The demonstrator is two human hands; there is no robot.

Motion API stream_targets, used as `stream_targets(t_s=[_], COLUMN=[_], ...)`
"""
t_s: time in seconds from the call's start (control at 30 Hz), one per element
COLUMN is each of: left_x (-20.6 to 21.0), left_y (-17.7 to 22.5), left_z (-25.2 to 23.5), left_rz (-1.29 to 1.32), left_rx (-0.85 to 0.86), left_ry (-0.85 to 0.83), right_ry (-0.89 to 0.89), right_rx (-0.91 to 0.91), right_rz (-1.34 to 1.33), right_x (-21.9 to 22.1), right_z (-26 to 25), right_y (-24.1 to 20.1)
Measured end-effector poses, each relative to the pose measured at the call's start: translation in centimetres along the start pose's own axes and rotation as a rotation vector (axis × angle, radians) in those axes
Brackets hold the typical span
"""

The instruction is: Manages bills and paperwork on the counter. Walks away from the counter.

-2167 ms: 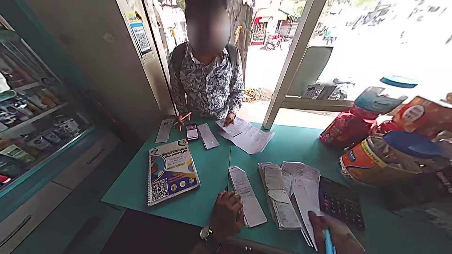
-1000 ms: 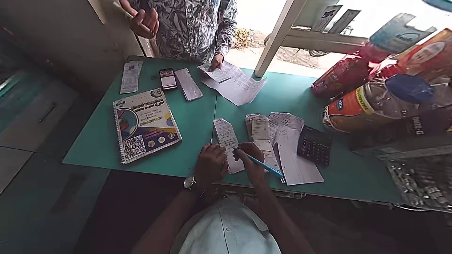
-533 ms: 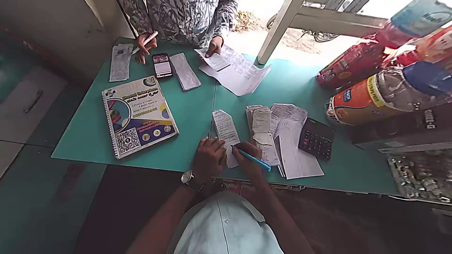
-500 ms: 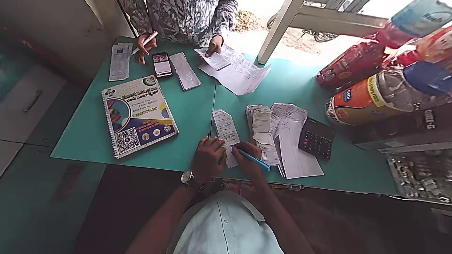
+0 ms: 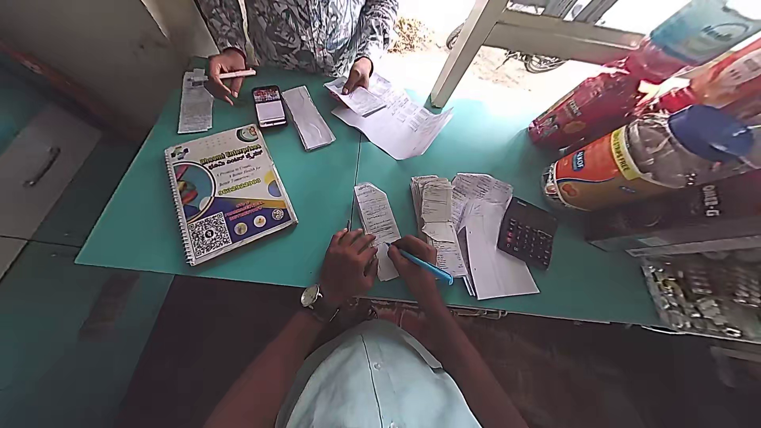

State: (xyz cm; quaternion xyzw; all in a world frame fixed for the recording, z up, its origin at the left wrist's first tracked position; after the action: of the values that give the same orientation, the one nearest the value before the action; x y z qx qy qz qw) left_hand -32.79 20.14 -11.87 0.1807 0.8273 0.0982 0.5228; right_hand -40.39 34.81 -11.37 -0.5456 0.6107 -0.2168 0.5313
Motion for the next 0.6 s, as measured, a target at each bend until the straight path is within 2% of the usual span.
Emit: stream_targets(t_s=[0.27, 0.4, 0.5, 0.6], left_x=[0.0, 0.0, -0.2, 0.1], left_y=[-0.2, 0.1, -0.3, 0.2], left_z=[-0.3, 0.1, 0.0, 0.0], left_rz=[-0.006, 0.002, -0.019, -0.031], left_rx=[0.004, -0.005, 0.002, 0.017], left_ry=[0.01, 0.007, 0.038, 0.05], right_ry=[0.073, 0.134, 0.043, -0.05], right_rx=[-0.082, -0.143, -0.021, 0.005], right_rz=[-0.239, -0.156, -0.128, 0.172], right_x=[-1.1, -1.1, -0.2, 1.2], right_z=[0.3, 0.7, -1.6, -5.2], right_y=[0.3, -1.7, -3.4, -3.7])
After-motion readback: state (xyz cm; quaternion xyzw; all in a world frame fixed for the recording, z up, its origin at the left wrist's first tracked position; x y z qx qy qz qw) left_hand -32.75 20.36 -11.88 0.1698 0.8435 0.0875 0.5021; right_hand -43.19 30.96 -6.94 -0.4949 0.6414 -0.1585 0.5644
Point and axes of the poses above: each hand's wrist, its own z-axis away from the middle knuckle, its own x-axis out of the palm, y = z × x, the point moved 6 cm from there along -z, towards the middle knuckle, and after that the axes turned 2 degrees about y, right-handed, at the moved point
